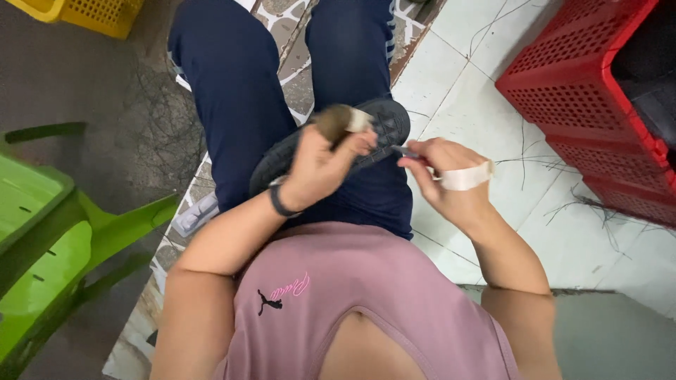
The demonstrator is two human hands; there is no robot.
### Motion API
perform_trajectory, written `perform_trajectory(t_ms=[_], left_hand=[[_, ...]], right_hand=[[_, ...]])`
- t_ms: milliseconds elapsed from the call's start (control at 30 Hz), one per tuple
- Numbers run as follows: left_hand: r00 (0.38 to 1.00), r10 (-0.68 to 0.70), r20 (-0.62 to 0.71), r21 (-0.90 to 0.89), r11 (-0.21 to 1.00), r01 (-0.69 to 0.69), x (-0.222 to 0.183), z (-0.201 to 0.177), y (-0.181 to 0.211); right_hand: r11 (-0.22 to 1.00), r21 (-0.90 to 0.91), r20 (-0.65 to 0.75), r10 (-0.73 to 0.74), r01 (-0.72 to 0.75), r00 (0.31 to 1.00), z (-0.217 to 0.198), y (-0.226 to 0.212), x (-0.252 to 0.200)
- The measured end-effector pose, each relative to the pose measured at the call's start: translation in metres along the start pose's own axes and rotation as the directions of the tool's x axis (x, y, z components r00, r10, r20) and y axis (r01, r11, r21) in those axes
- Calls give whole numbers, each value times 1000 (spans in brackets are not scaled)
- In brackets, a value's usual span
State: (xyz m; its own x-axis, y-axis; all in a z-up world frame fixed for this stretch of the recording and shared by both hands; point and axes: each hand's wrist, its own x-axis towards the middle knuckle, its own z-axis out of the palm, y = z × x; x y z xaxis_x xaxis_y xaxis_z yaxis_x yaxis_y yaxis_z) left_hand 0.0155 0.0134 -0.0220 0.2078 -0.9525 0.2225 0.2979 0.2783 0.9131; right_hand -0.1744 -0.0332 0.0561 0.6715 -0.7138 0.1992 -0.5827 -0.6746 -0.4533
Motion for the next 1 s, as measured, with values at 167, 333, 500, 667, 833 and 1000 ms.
perform_trajectory(t_ms=[167,333,500,667,833,1000], left_hand=[[912,-46,-407,-301,950,-86,-14,-166,46],[372,729,-575,716,668,-204,-57,-319,68],[517,246,-820,563,181,807,-177,-445,-57],[466,-305,-831,523,-139,841,-139,-306,-15],[851,-86,-518,769,387,508,-91,-185,32],[996,86,14,971,235,-34,-73,-107,71]], right_hand=[[954,248,-86,194,-168,977,-21,18,-15],[976,217,-187,46,-5,981,-9,36,-16],[982,183,-130,-29,53,991,-2,22,-9],[982,122,49,-151,144,987,9,-9,7],[921,206,96,-356,331,930,40,-37,22],[921,169,72,-367,351,927,68,-43,27]])
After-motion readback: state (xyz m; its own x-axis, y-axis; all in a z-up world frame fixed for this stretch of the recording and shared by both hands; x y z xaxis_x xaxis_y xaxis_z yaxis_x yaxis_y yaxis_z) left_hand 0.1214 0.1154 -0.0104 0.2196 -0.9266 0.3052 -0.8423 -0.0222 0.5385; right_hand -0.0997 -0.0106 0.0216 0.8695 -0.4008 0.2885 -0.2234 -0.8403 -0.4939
